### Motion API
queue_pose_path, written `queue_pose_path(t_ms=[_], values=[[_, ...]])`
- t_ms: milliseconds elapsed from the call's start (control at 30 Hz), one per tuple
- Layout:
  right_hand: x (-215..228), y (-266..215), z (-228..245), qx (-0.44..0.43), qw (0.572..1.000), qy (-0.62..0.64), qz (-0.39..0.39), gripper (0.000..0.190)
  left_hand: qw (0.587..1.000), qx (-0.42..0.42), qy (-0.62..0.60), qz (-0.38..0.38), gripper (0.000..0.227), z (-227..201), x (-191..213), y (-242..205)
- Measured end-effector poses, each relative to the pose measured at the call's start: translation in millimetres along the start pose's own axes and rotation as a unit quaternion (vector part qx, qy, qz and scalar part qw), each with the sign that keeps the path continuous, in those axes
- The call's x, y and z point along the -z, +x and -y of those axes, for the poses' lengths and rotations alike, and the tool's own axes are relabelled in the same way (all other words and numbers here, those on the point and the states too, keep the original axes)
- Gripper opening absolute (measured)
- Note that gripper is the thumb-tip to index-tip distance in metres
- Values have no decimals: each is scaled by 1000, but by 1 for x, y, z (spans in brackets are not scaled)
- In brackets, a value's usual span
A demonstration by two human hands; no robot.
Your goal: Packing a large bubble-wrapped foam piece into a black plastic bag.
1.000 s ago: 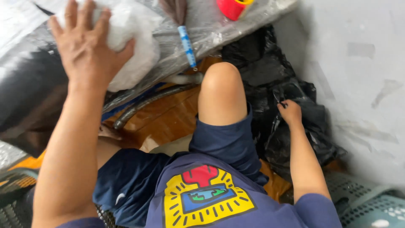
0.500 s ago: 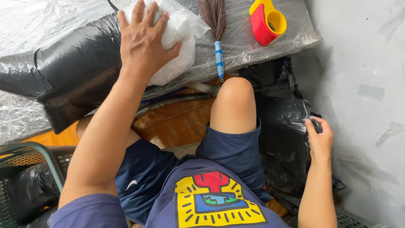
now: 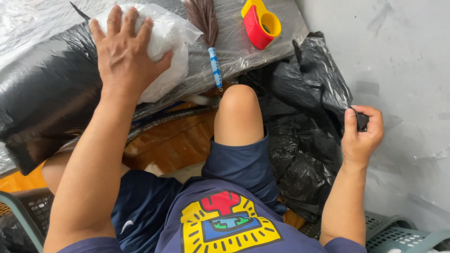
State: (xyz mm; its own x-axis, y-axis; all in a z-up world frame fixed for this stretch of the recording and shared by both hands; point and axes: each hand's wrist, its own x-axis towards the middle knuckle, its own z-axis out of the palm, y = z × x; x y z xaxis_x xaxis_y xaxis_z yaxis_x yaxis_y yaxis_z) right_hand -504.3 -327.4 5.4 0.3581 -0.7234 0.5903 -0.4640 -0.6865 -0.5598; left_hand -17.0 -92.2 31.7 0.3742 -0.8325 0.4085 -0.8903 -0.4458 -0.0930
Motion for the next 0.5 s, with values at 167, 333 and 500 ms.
queue_pose_path(t_ms=[167, 333, 500], values=[[-21, 18, 78, 102, 993, 51, -28, 14, 1000, 10, -20, -16, 75, -3, 5, -2], [-22, 36, 83, 112, 991, -16, -64, 18, 998, 13, -46, -31, 76, -3, 2, -2], [1, 55, 85, 89, 982, 61, -154, 9, 997, 4, -50, -59, 75, -2, -5, -4]])
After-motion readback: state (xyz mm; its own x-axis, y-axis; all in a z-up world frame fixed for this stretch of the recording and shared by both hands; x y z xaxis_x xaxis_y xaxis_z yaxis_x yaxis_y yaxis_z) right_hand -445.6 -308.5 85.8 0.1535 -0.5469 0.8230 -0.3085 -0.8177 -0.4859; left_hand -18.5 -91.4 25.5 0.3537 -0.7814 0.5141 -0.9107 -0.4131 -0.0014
